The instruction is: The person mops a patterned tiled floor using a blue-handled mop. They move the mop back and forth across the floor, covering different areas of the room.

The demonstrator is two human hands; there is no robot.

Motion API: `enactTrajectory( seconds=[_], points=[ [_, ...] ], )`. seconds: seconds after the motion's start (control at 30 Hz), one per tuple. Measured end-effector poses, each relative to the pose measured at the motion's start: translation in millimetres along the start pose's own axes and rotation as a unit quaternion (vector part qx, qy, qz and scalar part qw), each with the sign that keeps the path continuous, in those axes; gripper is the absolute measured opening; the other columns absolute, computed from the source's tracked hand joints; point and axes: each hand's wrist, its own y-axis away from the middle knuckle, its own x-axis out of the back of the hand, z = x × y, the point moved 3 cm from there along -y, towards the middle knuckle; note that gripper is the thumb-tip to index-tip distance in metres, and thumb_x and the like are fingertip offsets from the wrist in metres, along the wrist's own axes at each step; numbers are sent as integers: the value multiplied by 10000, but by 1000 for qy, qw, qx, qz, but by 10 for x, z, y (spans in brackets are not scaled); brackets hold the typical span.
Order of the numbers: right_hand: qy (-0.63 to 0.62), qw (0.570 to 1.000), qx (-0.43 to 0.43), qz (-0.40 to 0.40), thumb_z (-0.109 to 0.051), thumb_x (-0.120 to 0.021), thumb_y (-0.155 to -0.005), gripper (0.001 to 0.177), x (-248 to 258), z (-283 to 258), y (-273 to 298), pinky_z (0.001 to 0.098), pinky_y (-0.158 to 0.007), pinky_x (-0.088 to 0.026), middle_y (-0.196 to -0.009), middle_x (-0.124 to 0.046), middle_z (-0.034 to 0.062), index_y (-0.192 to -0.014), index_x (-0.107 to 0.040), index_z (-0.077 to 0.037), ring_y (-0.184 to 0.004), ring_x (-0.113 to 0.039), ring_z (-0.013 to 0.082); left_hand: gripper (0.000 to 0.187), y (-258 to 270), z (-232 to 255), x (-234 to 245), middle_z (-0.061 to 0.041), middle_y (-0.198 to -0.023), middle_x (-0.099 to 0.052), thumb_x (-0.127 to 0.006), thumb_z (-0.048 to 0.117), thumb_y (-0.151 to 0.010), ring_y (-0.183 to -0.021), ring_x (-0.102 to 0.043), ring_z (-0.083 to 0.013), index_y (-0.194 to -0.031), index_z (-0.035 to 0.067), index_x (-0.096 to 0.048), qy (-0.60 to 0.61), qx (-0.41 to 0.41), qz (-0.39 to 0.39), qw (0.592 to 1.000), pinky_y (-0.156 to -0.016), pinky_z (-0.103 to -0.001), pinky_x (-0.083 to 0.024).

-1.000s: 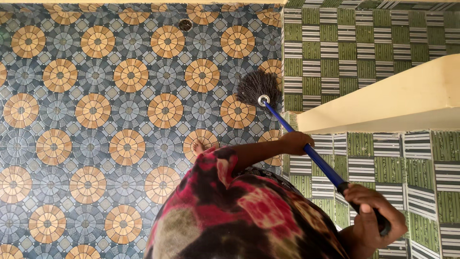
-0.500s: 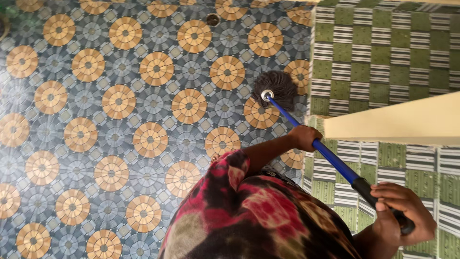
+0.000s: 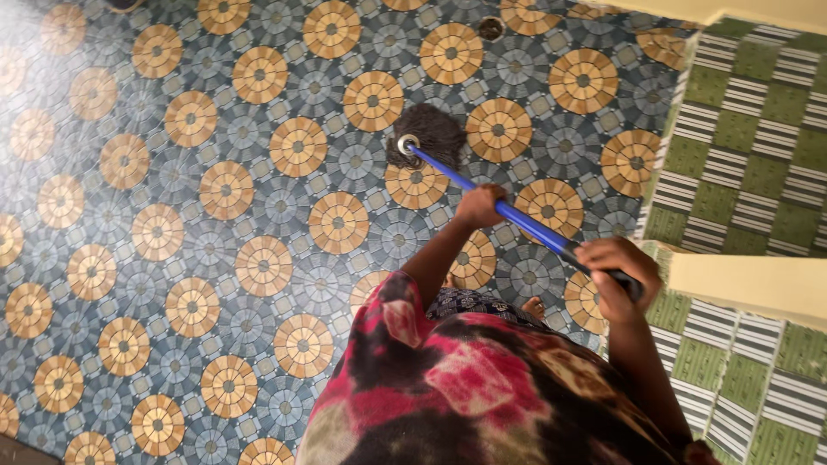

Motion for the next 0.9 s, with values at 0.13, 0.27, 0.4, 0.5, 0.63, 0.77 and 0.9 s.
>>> enactTrajectory(
  seconds=[0.13, 0.27, 0.4, 0.5, 0.63, 0.77, 0.9],
  points=[
    [-112, 987, -35, -108, -137, -582, -870, 195, -741, 484, -187, 473, -971, -582, -947, -721, 194, -910, -661, 36, -957, -740, 305, 159, 325, -834, 436, -77, -1029, -744, -769, 165, -766, -1014, -698, -312, -920, 123, -762, 13, 114, 33, 993, -896, -420, -574],
    [-180, 967, -51, -172, -177, -573, -877, 211, -1327, 842, -166, 525, -1123, -494, -954, -727, 183, -911, -658, 13, -1070, -715, 337, 236, 634, -1342, 797, -132, -1078, -705, -792, 131, -773, -1060, -683, -351, -997, 79, -736, 42, 147, 101, 983, -960, -431, -561],
    [-166, 965, -31, -199, -143, -553, -820, 153, -1684, 892, 83, 509, -1115, -496, -859, -700, 137, -847, -644, -24, -932, -713, 290, 155, 907, -1489, 955, -114, -1147, -709, -806, 135, -862, -1260, -651, -357, -992, 113, -725, -58, 159, 72, 983, -1273, -477, -384],
    [-137, 969, -30, -205, -119, -549, -822, 126, -1756, 740, 290, 495, -1098, -494, -855, -685, 136, -844, -624, -20, -925, -703, 295, 331, 1082, -1453, 932, -253, -1446, -507, -834, 135, -728, -1370, -422, -486, -1039, 115, -722, -74, 213, 41, 973, -1110, -476, -393],
    [-106, 971, -48, -211, -112, -553, -892, 131, -1556, 408, 494, 483, -1108, -486, -898, -679, 151, -862, -605, 4, -959, -693, 302, 250, 1238, -1271, 761, -180, -1470, -541, -772, 163, -849, -1433, -402, -448, -1092, 147, -719, -99, 221, 20, 970, -1183, -542, -322],
    [-103, 976, -56, -185, -127, -556, -943, 164, -1194, 30, 646, 470, -1083, -494, -896, -675, 148, -876, -615, 11, -955, -677, 296, 250, 1283, -933, 390, -141, -1327, -615, -743, 173, -855, -1381, -514, -392, -1103, 161, -716, -84, 202, -28, 975, -1160, -488, -404],
    [-72, 982, -86, -153, -102, -544, -962, 159, -612, -435, 893, 495, -1107, -486, -901, -670, 149, -888, -620, 16, -978, -687, 295, 273, 1202, -345, -136, -112, -1211, -645, -762, 147, -783, -1315, -555, -366, -1055, 169, -735, -109, 124, -32, 986, -1135, -499, -400]
  ],
)
